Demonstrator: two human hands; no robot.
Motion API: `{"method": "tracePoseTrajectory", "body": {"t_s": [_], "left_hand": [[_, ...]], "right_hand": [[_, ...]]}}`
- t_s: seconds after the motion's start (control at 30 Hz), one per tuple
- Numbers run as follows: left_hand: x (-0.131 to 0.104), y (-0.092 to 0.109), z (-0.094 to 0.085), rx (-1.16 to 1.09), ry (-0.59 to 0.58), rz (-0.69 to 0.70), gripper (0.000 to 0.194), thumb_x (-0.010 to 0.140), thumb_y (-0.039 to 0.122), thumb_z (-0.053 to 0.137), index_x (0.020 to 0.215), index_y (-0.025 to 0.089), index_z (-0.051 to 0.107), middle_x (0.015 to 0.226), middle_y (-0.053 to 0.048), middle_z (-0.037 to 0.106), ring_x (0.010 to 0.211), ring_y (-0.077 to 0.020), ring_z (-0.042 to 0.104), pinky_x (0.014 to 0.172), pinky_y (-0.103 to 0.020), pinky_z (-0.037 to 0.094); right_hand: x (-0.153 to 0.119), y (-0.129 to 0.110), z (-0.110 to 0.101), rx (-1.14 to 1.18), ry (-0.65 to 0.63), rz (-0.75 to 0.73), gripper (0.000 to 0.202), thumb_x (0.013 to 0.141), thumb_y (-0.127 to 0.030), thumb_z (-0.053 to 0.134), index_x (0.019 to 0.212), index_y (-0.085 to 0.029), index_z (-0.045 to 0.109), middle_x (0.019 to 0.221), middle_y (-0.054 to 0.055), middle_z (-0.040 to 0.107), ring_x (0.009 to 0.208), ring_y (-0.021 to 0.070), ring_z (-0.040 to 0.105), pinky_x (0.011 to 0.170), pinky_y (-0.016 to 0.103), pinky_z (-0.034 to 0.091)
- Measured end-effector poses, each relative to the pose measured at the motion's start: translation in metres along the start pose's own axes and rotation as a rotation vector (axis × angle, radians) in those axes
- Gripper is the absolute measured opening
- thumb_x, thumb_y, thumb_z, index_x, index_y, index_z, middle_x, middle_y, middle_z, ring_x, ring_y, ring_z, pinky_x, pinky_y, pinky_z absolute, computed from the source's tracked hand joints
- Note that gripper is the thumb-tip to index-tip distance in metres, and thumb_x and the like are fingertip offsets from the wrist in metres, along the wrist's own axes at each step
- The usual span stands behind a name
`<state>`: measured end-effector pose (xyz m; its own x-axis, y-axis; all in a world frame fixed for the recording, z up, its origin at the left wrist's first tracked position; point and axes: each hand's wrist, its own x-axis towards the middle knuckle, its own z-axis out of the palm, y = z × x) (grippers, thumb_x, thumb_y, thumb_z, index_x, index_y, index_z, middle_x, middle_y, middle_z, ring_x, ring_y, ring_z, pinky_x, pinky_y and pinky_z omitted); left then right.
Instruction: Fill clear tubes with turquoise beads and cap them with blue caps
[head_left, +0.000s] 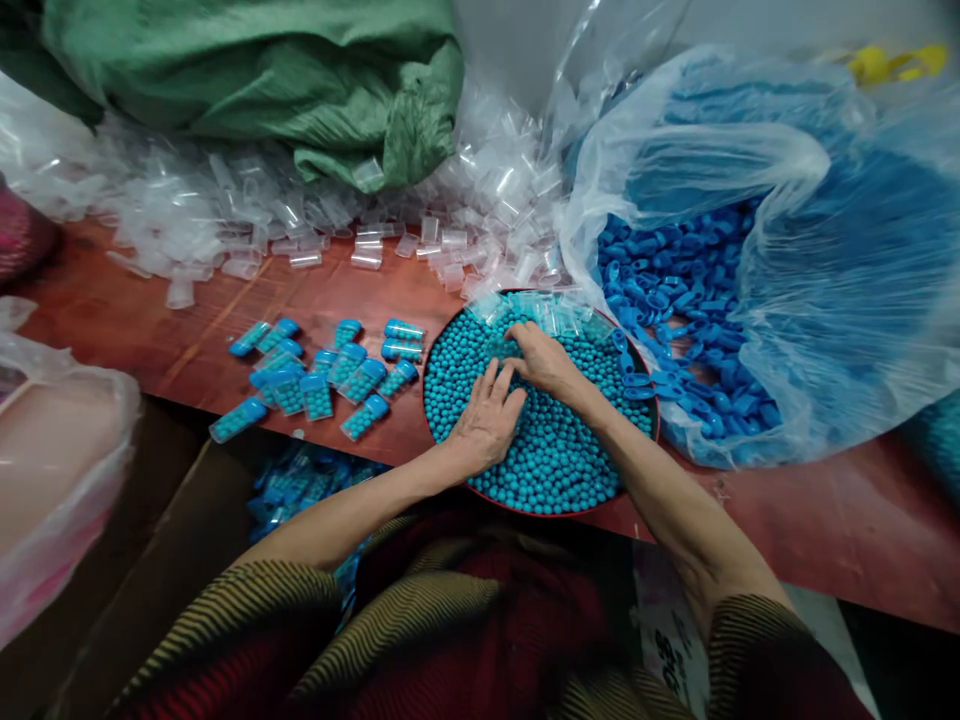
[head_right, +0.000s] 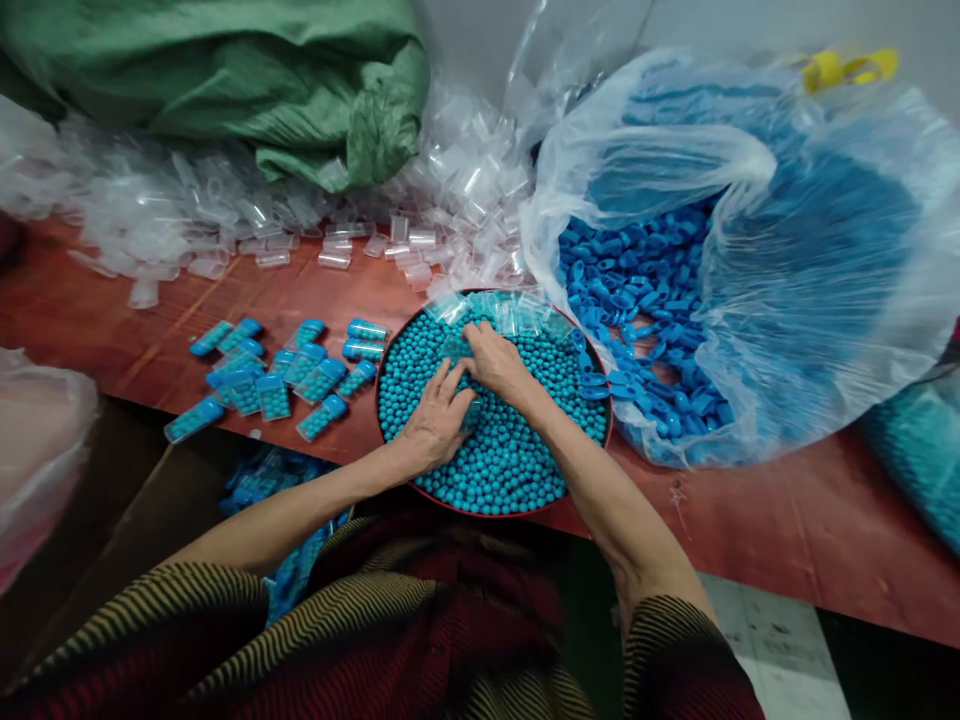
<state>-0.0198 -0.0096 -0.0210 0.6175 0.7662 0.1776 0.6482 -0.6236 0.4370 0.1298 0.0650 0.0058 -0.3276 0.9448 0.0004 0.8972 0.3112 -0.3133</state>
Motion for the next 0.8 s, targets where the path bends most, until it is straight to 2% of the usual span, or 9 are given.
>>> {"method": "tracePoseTrajectory", "body": {"t_s": [0.07,0.13,0.23,0.3,0.43,0.53,0.63,0.7,0.8], "left_hand": [[0.000,0.000,0.001,0.009,0.019,0.021,0.041,0.074,0.010,0.053,0.115,0.013,0.044,0.152,-0.021,0.016,0.143,-0.0415,0.005,0.110,-0.061,0.024],[0.003,-0.001,0.002,-0.003,0.007,0.015,0.045,0.072,0.010,0.056,0.115,0.011,0.043,0.152,-0.024,0.013,0.143,-0.0432,0.003,0.111,-0.061,0.023],[0.009,-0.005,0.002,-0.037,-0.021,0.016,0.051,0.068,0.012,0.061,0.115,0.010,0.042,0.149,-0.026,0.020,0.142,-0.0439,0.009,0.110,-0.060,0.025],[0.012,-0.008,0.001,-0.058,-0.029,0.027,0.051,0.069,0.014,0.062,0.115,0.011,0.043,0.143,-0.024,0.031,0.139,-0.0414,0.022,0.109,-0.058,0.030],[0.017,-0.011,-0.005,-0.093,-0.046,-0.009,0.051,0.069,0.018,0.064,0.115,0.014,0.043,0.126,-0.018,0.048,0.123,-0.0342,0.044,0.100,-0.052,0.040],[0.020,-0.010,-0.007,-0.128,-0.074,-0.030,0.066,0.068,0.018,0.065,0.127,0.014,0.036,0.130,-0.017,0.046,0.122,-0.0334,0.044,0.098,-0.052,0.041],[0.024,-0.009,-0.008,-0.144,-0.110,-0.029,0.082,0.066,0.017,0.067,0.136,0.012,0.024,0.139,-0.021,0.038,0.127,-0.0344,0.039,0.100,-0.052,0.039],[0.025,-0.007,-0.009,-0.121,-0.131,-0.044,0.076,0.068,0.018,0.066,0.133,0.010,0.028,0.134,-0.021,0.042,0.124,-0.0337,0.041,0.099,-0.050,0.040],[0.025,-0.005,-0.012,-0.065,-0.158,-0.081,0.055,0.071,0.021,0.063,0.120,0.011,0.041,0.117,-0.016,0.052,0.112,-0.0308,0.048,0.093,-0.047,0.044]], "right_hand": [[-0.010,0.007,-0.002,0.064,-0.001,-0.054,0.028,0.081,-0.018,0.054,0.109,-0.017,0.057,0.102,0.009,0.059,0.091,0.0216,0.056,0.080,0.031,0.044],[-0.019,0.013,-0.004,0.142,-0.037,-0.105,0.025,0.078,-0.015,0.054,0.103,-0.018,0.060,0.096,0.007,0.060,0.088,0.0200,0.055,0.080,0.031,0.043],[-0.028,0.019,-0.006,0.294,-0.113,-0.131,0.021,0.075,-0.016,0.056,0.094,-0.016,0.063,0.085,0.004,0.062,0.082,0.0180,0.055,0.077,0.030,0.043],[-0.033,0.023,-0.006,0.438,-0.109,-0.079,0.022,0.076,-0.019,0.054,0.096,-0.015,0.064,0.081,0.003,0.063,0.076,0.0167,0.056,0.073,0.029,0.044],[-0.044,0.032,-0.001,0.587,0.034,0.069,0.024,0.077,-0.021,0.052,0.097,-0.017,0.065,0.081,0.002,0.066,0.075,0.0166,0.059,0.073,0.031,0.046],[-0.049,0.030,0.004,0.637,0.015,0.101,0.019,0.075,-0.021,0.054,0.089,-0.019,0.066,0.079,0.002,0.067,0.071,0.0161,0.059,0.071,0.031,0.047],[-0.049,0.024,0.007,0.819,-0.043,0.137,0.017,0.075,-0.024,0.053,0.087,-0.019,0.065,0.074,0.000,0.066,0.059,0.0134,0.057,0.061,0.028,0.047],[-0.049,0.022,0.006,0.928,-0.067,0.152,0.017,0.074,-0.028,0.055,0.084,-0.019,0.065,0.071,-0.001,0.065,0.056,0.0125,0.057,0.059,0.027,0.047],[-0.048,0.026,-0.003,0.965,-0.143,0.137,0.021,0.073,-0.033,0.056,0.083,-0.018,0.066,0.067,-0.001,0.065,0.055,0.0127,0.058,0.057,0.027,0.047]]}}
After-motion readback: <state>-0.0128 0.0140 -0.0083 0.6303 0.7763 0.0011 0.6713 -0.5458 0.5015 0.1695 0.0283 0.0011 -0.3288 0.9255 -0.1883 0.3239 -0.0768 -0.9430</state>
